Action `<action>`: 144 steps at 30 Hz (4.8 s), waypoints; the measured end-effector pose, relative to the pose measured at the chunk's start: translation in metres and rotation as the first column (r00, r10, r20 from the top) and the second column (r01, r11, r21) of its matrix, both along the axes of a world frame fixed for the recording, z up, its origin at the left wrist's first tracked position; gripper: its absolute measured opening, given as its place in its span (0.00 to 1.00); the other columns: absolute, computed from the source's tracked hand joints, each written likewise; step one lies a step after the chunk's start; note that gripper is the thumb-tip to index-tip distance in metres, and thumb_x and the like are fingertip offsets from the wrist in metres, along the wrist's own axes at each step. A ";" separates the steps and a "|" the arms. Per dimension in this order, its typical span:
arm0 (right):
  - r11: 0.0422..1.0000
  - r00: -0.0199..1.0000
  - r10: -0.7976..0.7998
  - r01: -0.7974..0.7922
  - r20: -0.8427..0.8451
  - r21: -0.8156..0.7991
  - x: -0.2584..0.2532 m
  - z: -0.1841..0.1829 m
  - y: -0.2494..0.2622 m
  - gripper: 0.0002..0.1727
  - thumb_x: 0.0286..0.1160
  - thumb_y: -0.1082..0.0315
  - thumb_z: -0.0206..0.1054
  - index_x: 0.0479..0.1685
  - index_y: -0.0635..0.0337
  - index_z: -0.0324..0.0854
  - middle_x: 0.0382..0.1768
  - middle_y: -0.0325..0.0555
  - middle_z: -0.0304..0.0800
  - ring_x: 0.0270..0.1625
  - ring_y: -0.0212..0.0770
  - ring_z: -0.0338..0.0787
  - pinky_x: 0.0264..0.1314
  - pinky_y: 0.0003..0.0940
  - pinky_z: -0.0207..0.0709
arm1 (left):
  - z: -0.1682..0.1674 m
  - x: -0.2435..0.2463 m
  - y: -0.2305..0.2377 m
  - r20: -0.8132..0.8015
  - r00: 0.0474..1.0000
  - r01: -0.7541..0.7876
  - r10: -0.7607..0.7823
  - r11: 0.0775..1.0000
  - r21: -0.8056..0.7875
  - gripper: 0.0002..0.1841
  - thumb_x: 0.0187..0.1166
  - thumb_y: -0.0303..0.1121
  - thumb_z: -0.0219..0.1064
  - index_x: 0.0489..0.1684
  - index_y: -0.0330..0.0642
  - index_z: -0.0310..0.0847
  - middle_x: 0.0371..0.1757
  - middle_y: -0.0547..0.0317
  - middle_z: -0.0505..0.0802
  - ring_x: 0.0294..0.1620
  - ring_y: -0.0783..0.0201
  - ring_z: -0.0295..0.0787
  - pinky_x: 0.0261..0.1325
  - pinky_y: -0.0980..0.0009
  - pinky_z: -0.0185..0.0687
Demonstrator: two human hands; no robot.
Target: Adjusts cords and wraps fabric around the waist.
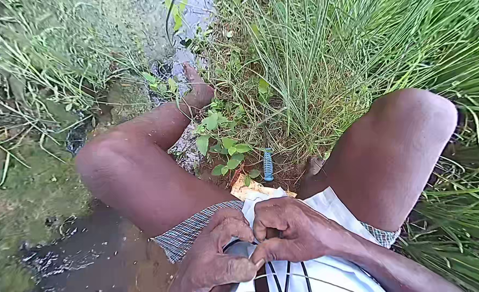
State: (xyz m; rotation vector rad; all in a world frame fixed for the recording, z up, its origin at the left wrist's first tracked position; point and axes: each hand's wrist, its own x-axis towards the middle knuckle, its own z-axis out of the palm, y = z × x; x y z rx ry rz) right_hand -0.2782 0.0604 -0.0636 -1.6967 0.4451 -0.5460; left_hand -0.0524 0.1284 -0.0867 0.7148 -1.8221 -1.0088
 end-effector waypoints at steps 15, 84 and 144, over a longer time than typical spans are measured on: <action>0.999 0.995 0.028 -0.026 0.092 -0.024 -0.020 0.008 -0.017 0.14 0.88 0.65 0.60 0.43 0.69 0.84 0.35 0.48 0.87 0.41 0.30 0.85 0.46 0.23 0.77 | -0.010 0.003 0.001 -0.112 0.994 -0.004 0.012 0.998 0.070 0.06 0.91 0.38 0.56 0.46 0.55 0.79 0.55 0.67 0.86 0.69 0.65 0.78 0.77 0.67 0.70; 0.929 0.955 0.297 -0.291 -0.009 -0.227 -0.040 0.029 0.013 0.14 0.87 0.58 0.61 0.45 0.47 0.94 0.34 0.46 0.83 0.44 0.46 0.79 0.52 0.43 0.63 | -0.008 0.006 0.008 -0.176 0.984 0.004 0.011 0.996 0.088 0.07 0.91 0.35 0.56 0.42 0.51 0.78 0.53 0.65 0.88 0.69 0.63 0.81 0.77 0.66 0.73; 0.987 0.986 -0.084 0.103 0.145 -0.125 -0.029 0.025 0.016 0.11 0.82 0.64 0.69 0.37 0.64 0.85 0.38 0.48 0.88 0.50 0.37 0.87 0.57 0.25 0.78 | 0.038 -0.029 -0.010 -0.117 0.991 0.087 -0.071 0.986 0.141 0.11 0.89 0.30 0.58 0.35 0.38 0.78 0.39 0.55 0.82 0.54 0.70 0.81 0.71 0.77 0.70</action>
